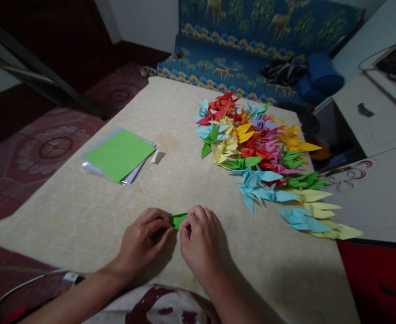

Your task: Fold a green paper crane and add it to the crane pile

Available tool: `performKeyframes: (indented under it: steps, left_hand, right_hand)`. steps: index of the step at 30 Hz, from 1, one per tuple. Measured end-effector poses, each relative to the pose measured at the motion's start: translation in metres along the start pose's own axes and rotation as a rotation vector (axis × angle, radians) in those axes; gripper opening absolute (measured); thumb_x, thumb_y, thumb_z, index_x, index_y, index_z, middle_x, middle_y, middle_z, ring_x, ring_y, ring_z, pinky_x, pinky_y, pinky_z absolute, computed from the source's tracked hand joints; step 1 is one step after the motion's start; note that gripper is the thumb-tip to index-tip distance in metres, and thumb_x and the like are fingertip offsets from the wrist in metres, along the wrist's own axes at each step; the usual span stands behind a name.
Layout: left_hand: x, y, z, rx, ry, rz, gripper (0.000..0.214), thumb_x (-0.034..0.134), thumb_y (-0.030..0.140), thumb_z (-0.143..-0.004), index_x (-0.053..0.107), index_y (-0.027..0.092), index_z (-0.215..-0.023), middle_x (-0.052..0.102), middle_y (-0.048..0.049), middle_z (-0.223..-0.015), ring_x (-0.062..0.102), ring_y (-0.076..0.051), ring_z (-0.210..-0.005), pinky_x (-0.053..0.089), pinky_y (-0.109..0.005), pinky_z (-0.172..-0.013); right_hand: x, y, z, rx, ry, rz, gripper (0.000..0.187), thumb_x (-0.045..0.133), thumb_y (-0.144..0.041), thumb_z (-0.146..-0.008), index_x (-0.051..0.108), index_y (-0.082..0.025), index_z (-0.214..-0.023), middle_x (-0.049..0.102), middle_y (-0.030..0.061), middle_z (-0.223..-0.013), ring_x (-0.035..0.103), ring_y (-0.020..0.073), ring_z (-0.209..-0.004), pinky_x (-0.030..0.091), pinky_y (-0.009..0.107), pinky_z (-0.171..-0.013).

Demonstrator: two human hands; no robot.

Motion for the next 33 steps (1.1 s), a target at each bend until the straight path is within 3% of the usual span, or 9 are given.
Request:
performKeyframes:
  steps: [13,17,21,26,29,33]
  left_hand:
    - [0.002,-0.002,0.0,-0.044,0.011,0.017,0.012,0.06,0.007,-0.075,0.064,0.019,-0.074,0.063,-0.006,-0.089,0.059,-0.02,-0.086,0.049,-0.031,-0.071]
    - [0.001,-0.004,0.0,-0.071,0.001,0.062,0.014,0.058,0.006,-0.075,0.063,0.019,-0.077,0.06,-0.0059,-0.093,0.059,-0.02,-0.089,0.049,-0.031,-0.073]
    - [-0.001,-0.005,0.0,-0.087,-0.013,0.154,0.021,0.055,0.002,-0.073,0.06,0.02,-0.081,0.059,-0.0056,-0.095,0.058,-0.019,-0.091,0.05,-0.031,-0.077]
    - [-0.004,-0.007,0.0,-0.068,-0.007,0.259,0.027,0.051,-0.004,-0.072,0.058,0.019,-0.085,0.058,-0.0061,-0.096,0.058,-0.018,-0.093,0.05,-0.032,-0.081]
    - [-0.008,-0.013,-0.001,-0.049,0.007,0.306,0.027,0.054,-0.002,-0.073,0.06,0.019,-0.089,0.058,-0.0071,-0.098,0.059,-0.019,-0.096,0.052,-0.035,-0.083]
    - [-0.018,-0.028,-0.005,-0.082,0.115,0.449,0.029,0.061,0.012,-0.08,0.06,0.02,-0.108,0.056,-0.0108,-0.115,0.058,-0.022,-0.108,0.053,-0.039,-0.089]
  right_hand:
    - [0.002,0.007,-0.004,0.028,-0.02,-0.007,0.016,0.064,-0.013,-0.077,0.052,-0.022,-0.07,0.057,0.0008,-0.086,0.054,0.0189,-0.088,0.043,0.03,-0.077]
    - [-0.002,0.008,-0.005,0.075,-0.002,0.007,0.024,0.071,-0.015,-0.073,0.053,-0.024,-0.085,0.057,0.0025,-0.102,0.056,0.0203,-0.091,0.045,0.03,-0.073]
    - [-0.012,0.0,-0.014,-0.004,0.002,0.098,0.042,0.075,-0.016,-0.07,0.054,-0.025,-0.105,0.059,0.005,-0.107,0.057,0.0236,-0.099,0.045,0.035,-0.08]
    - [-0.018,-0.01,-0.027,-0.143,-0.119,0.29,0.025,0.082,-0.024,-0.066,0.061,-0.023,-0.079,0.065,0.0048,-0.083,0.057,0.0258,-0.087,0.041,0.035,-0.072]
    - [-0.015,-0.005,-0.024,-0.189,-0.153,0.263,0.023,0.081,-0.027,-0.067,0.059,-0.022,-0.065,0.064,0.0037,-0.071,0.058,0.0217,-0.075,0.037,0.031,-0.065]
    - [-0.01,0.014,-0.023,-0.042,-0.14,0.006,0.022,0.078,-0.026,-0.064,0.058,-0.021,-0.056,0.056,-0.0035,-0.054,0.049,0.0122,-0.052,0.026,0.024,-0.05]
Point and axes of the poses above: each hand's wrist, its own z-axis away from the middle knuckle, its own x-axis out of the palm, y = z × x, the point moved 5 cm from there along -z, towards the middle knuckle
